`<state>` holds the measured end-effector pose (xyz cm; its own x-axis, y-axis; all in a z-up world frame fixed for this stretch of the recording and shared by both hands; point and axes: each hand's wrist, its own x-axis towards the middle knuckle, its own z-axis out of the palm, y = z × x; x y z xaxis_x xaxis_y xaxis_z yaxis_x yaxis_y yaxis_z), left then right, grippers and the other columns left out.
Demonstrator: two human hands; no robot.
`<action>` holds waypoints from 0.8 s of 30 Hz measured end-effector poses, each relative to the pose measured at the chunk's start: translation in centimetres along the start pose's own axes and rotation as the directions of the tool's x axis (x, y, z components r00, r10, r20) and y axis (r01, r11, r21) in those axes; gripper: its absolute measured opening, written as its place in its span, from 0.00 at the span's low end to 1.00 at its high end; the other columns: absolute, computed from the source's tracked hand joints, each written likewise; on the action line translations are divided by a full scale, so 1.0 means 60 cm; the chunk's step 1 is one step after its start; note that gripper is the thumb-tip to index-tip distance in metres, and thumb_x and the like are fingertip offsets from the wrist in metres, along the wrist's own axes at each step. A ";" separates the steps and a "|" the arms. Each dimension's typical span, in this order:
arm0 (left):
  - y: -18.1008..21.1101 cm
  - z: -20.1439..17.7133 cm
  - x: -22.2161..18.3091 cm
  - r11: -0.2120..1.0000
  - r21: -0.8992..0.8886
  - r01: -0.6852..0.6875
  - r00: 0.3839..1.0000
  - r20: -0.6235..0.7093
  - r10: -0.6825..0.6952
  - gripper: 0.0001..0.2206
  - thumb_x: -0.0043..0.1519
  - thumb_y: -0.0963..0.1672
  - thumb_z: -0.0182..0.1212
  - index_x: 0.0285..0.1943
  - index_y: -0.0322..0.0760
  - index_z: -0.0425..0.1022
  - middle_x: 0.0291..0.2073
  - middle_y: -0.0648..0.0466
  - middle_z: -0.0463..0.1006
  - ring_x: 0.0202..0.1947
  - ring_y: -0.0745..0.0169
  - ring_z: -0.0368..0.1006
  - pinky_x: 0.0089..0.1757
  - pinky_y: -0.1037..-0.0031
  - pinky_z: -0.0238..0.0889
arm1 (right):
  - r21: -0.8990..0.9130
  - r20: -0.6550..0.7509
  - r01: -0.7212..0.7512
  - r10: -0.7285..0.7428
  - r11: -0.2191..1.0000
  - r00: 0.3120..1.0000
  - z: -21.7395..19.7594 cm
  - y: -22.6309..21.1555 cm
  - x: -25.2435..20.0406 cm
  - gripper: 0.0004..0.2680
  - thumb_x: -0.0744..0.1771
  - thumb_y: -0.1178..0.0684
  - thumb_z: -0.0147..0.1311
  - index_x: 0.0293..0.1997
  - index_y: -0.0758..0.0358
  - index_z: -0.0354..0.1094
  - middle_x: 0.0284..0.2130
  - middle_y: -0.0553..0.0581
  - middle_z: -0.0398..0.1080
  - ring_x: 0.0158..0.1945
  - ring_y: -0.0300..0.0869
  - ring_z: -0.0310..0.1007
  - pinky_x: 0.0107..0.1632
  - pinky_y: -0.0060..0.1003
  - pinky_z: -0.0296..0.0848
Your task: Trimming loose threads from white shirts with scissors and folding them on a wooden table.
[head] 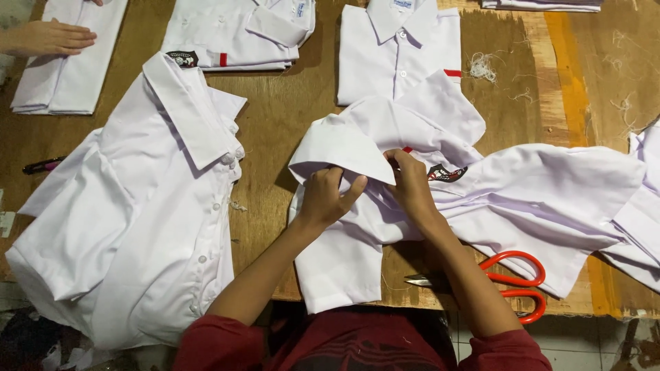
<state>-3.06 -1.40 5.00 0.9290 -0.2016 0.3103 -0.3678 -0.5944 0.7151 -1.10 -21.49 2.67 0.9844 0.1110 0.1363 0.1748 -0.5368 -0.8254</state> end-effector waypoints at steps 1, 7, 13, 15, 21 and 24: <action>-0.007 0.006 -0.002 1.000 -0.003 -0.001 1.000 0.003 0.001 0.29 0.61 0.59 0.54 0.22 0.29 0.68 0.13 0.36 0.69 0.20 0.32 0.74 0.28 0.53 0.66 | -0.002 -0.002 -0.004 0.004 1.000 1.000 0.000 -0.004 -0.001 0.15 0.58 0.68 0.67 0.46 0.69 0.70 0.34 0.68 0.74 0.42 0.60 0.78 0.45 0.50 0.81; -0.028 0.027 -0.006 0.999 0.038 -0.028 0.997 -0.068 0.031 0.27 0.71 0.52 0.48 0.17 0.39 0.66 0.09 0.47 0.68 0.16 0.43 0.73 0.24 0.64 0.65 | 0.095 0.004 -0.177 0.177 0.980 0.984 0.002 -0.007 0.004 0.11 0.61 0.63 0.65 0.46 0.65 0.73 0.35 0.67 0.77 0.43 0.56 0.80 0.47 0.43 0.81; -0.028 0.029 -0.009 0.989 0.112 -0.092 0.989 -0.101 0.103 0.26 0.71 0.52 0.48 0.17 0.42 0.65 0.08 0.49 0.67 0.13 0.47 0.72 0.20 0.68 0.63 | 0.087 0.008 -0.195 0.195 0.977 0.981 0.004 -0.005 0.005 0.10 0.62 0.61 0.65 0.46 0.62 0.78 0.34 0.63 0.79 0.42 0.53 0.81 0.46 0.39 0.81; -0.020 0.026 -0.008 0.985 0.117 -0.123 0.985 -0.107 0.136 0.26 0.71 0.51 0.48 0.17 0.40 0.65 0.07 0.48 0.67 0.12 0.47 0.71 0.21 0.68 0.64 | -0.011 0.004 -0.158 0.158 0.987 0.987 -0.003 -0.012 0.004 0.08 0.63 0.59 0.65 0.45 0.59 0.79 0.34 0.61 0.79 0.43 0.54 0.81 0.46 0.43 0.80; -0.020 0.027 -0.006 0.978 0.127 -0.164 0.978 -0.105 0.178 0.26 0.71 0.51 0.48 0.16 0.40 0.64 0.07 0.48 0.66 0.10 0.47 0.70 0.19 0.68 0.63 | 0.014 0.008 -0.131 0.131 0.991 0.991 -0.004 -0.029 0.001 0.08 0.66 0.58 0.59 0.48 0.64 0.76 0.36 0.65 0.79 0.43 0.58 0.80 0.47 0.50 0.77; -0.015 0.022 -0.006 0.973 0.159 -0.170 0.975 -0.114 0.189 0.25 0.71 0.50 0.49 0.16 0.42 0.63 0.06 0.50 0.66 0.10 0.49 0.71 0.19 0.69 0.63 | 0.006 -0.020 -0.114 0.115 0.993 0.993 0.007 -0.007 -0.001 0.08 0.66 0.58 0.58 0.48 0.63 0.75 0.35 0.65 0.79 0.43 0.58 0.79 0.47 0.50 0.77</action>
<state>-2.98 -1.81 3.42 0.8320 -0.2202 0.5092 -0.5092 -0.6674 0.5434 -1.24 -20.90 2.78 0.9981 0.0318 0.0519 0.0609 -0.5408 -0.8390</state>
